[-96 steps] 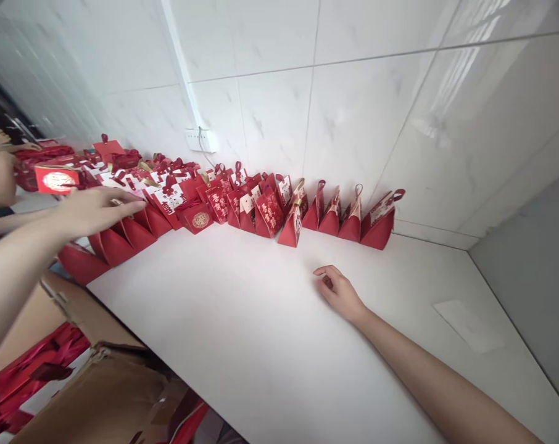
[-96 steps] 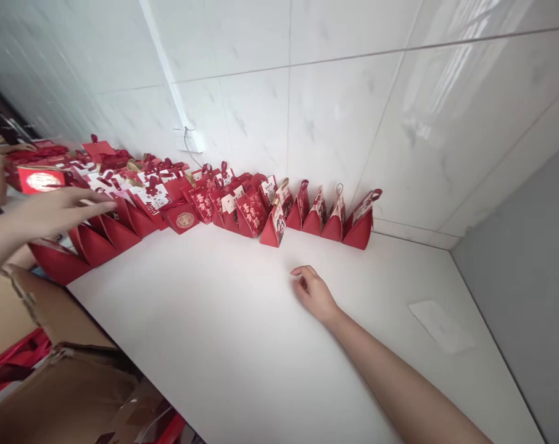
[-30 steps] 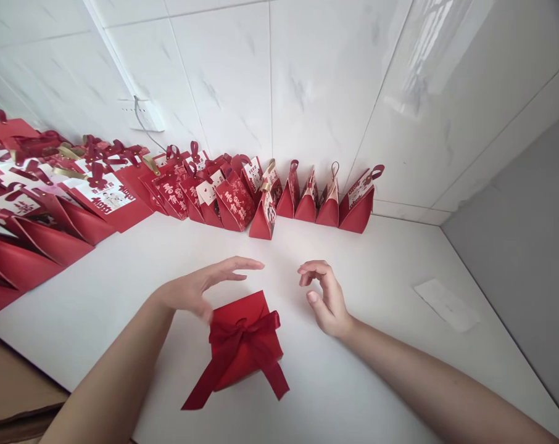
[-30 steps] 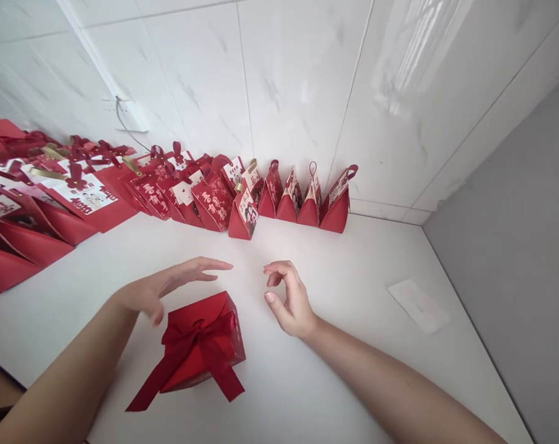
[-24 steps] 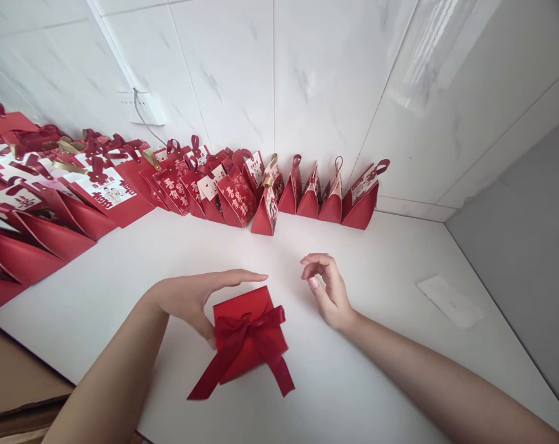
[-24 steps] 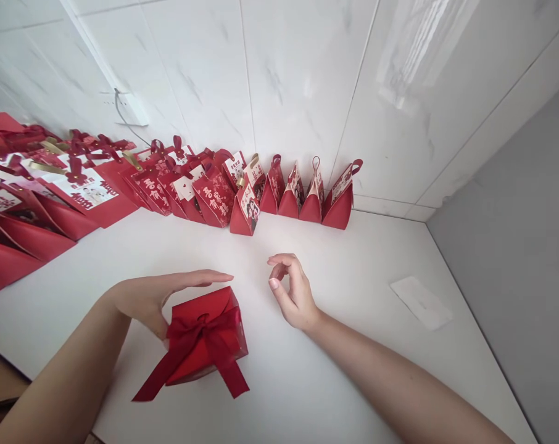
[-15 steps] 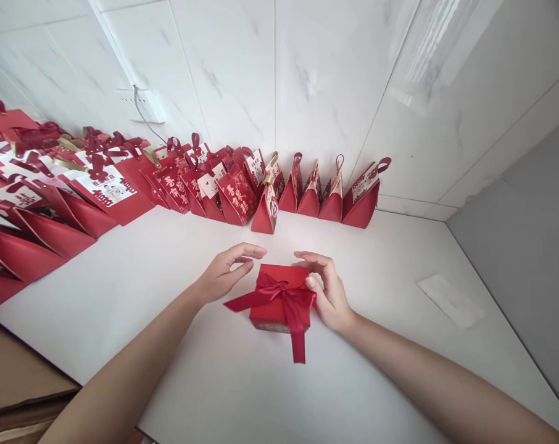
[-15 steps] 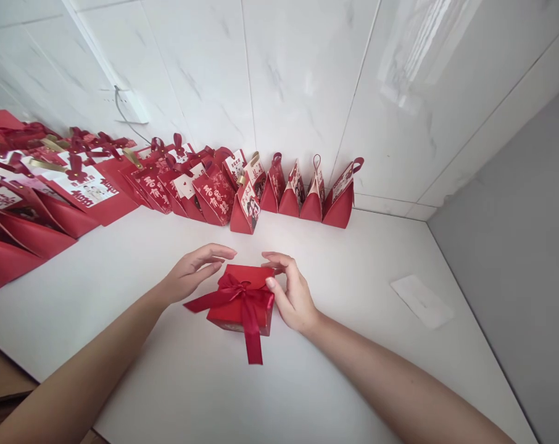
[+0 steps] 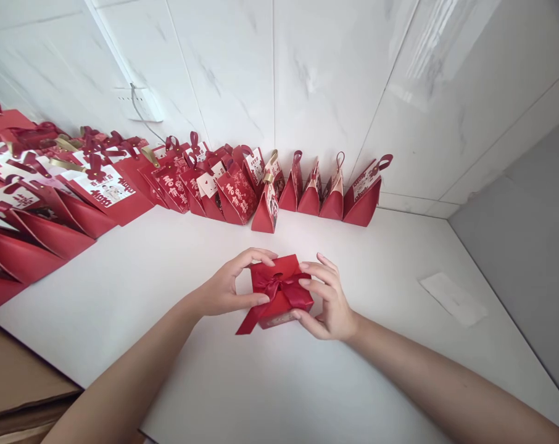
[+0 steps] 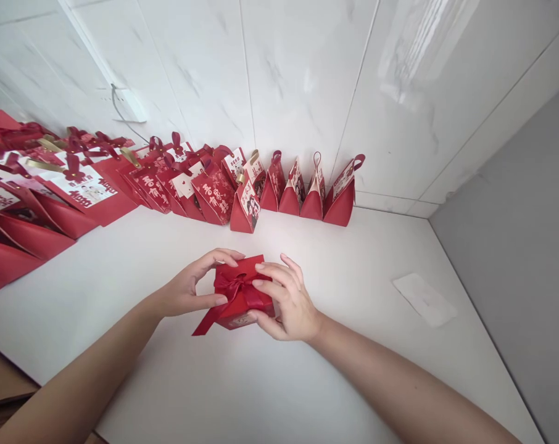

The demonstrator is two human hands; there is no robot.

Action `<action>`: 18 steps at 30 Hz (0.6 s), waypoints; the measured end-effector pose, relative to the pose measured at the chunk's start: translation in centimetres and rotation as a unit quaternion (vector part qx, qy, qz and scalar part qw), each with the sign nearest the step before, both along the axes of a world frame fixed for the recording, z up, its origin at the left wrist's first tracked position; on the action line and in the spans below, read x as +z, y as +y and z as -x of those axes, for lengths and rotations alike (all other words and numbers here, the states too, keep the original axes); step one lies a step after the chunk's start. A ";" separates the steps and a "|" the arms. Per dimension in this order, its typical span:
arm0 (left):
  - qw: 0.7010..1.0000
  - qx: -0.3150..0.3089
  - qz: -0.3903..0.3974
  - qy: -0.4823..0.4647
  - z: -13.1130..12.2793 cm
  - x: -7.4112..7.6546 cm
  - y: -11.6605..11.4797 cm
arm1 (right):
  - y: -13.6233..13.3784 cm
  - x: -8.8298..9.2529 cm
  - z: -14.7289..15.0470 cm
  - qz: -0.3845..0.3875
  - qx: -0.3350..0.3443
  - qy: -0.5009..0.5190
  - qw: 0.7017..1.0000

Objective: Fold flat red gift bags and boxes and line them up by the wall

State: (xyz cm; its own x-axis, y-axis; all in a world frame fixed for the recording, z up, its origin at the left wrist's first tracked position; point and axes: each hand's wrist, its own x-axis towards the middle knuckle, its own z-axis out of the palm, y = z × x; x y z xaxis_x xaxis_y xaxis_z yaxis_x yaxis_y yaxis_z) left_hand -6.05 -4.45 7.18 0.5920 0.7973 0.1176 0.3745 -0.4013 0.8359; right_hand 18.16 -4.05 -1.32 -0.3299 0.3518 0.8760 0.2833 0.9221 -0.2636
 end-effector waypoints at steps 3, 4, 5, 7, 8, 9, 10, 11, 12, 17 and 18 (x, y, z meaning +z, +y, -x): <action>1.000 0.020 -0.001 0.007 0.2 0.1 0.1 | -0.1 0.2 -0.2 0.026 -0.006 -0.003 1.000; 1.000 0.024 -0.006 0.010 0.2 0.2 0.1 | -0.2 0.2 -0.3 0.017 -0.008 -0.008 1.000; 1.000 0.025 -0.011 0.014 0.2 0.3 0.1 | -0.4 0.3 -0.3 -0.004 -0.009 -0.018 1.000; 0.999 0.024 -0.024 0.025 0.1 0.4 0.1 | -1.0 0.5 -0.2 -0.084 -0.005 -0.048 0.995; 0.999 0.023 -0.030 0.030 0.1 0.5 0.1 | -1.4 0.6 0.0 -0.133 0.006 -0.066 0.989; 0.999 0.023 -0.032 0.032 0.1 0.5 0.1 | -1.8 0.7 0.1 -0.178 0.023 -0.083 0.980; 0.999 0.023 -0.033 0.031 0.1 0.4 0.1 | -2.1 0.9 0.3 -0.207 0.043 -0.100 0.972; 0.999 0.022 -0.030 0.028 0.1 0.4 0.1 | -2.4 1.0 0.6 -0.220 0.060 -0.116 0.967; 0.999 0.020 -0.022 0.023 0.2 0.3 0.2 | -2.7 1.2 0.8 -0.219 0.072 -0.128 0.965; 0.998 0.006 0.056 -0.028 0.1 -0.1 0.3 | -3.4 2.2 1.8 -0.195 0.034 -0.142 0.970; 0.996 0.006 0.072 -0.042 0.1 -0.1 0.4 | -3.5 2.3 1.9 -0.195 0.023 -0.141 0.970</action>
